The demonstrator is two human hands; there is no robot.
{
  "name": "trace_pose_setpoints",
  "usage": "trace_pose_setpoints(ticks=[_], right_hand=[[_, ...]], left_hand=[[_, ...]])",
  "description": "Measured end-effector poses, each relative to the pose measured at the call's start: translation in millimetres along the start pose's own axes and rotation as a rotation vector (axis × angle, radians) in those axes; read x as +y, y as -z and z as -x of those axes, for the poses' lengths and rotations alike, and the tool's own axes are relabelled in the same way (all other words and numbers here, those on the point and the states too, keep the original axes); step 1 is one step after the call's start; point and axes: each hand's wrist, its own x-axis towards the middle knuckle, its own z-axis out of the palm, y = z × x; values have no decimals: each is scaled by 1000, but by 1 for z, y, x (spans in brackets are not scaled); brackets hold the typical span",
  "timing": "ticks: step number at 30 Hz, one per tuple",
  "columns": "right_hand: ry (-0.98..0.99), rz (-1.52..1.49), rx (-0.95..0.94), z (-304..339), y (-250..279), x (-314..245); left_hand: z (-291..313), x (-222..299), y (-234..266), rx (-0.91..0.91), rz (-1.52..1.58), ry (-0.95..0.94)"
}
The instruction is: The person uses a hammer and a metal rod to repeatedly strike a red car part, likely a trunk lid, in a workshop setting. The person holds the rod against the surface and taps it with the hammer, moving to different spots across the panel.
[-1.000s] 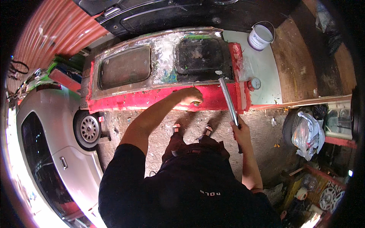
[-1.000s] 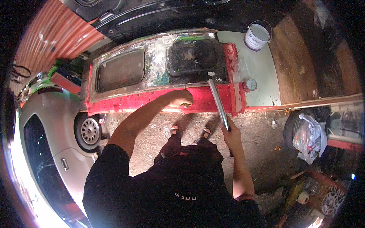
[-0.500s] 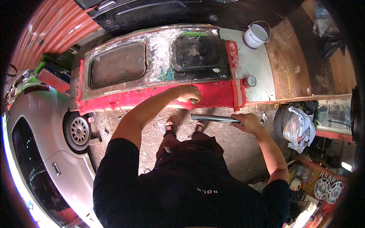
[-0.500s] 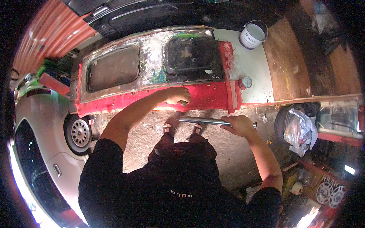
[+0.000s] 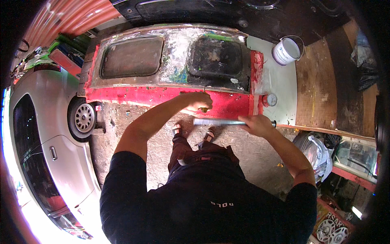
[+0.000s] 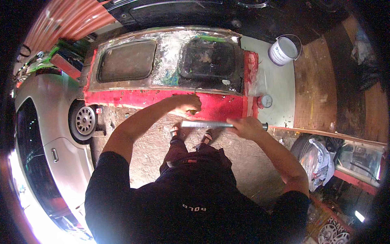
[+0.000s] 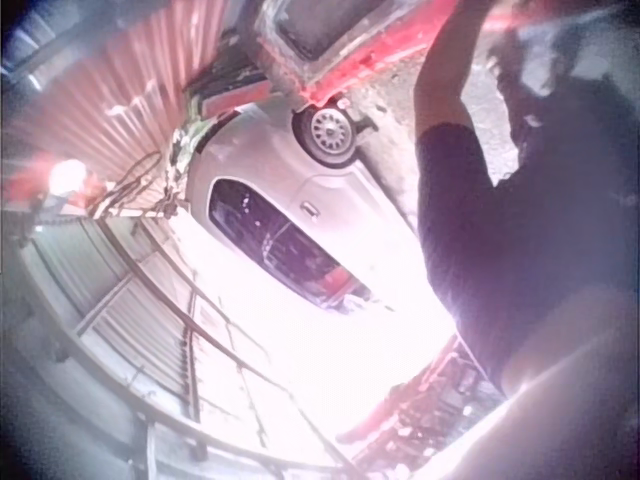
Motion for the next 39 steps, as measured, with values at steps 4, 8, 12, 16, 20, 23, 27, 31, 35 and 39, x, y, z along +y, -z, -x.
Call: trace_pose_setpoints(ticks=[4, 8, 12, 16, 20, 23, 27, 31, 35, 39], right_hand=[[90, -17, 122, 4, -7, 15], [-11, -34, 80, -4, -16, 12], [54, -75, 195, 3, -16, 19], [71, -107, 190, 6, -25, 16], [54, -75, 174, 9, -35, 18], [46, -53, 123, 13, -41, 16], [134, -53, 153, 10, -41, 12], [15, -8, 186, 0, -43, 4], [110, -2, 215, 0, -51, 8], [-22, 69, 21, 1, -35, -5]], left_hand=[[-5, 6, 5, 0, -13, -12], [-4, 6, 5, -148, -54, 100], [-6, 2, -3, -46, -98, -6], [1, -1, -16, -73, -148, -30], [-2, 0, -17, -122, -193, -3], [-5, 7, -5, -232, -176, 54], [2, 0, -15, -111, -211, -50], [5, -5, -24, -203, -250, -1], [3, -1, -21, -130, -232, -23], [-5, 8, 1, -187, -187, -2]])
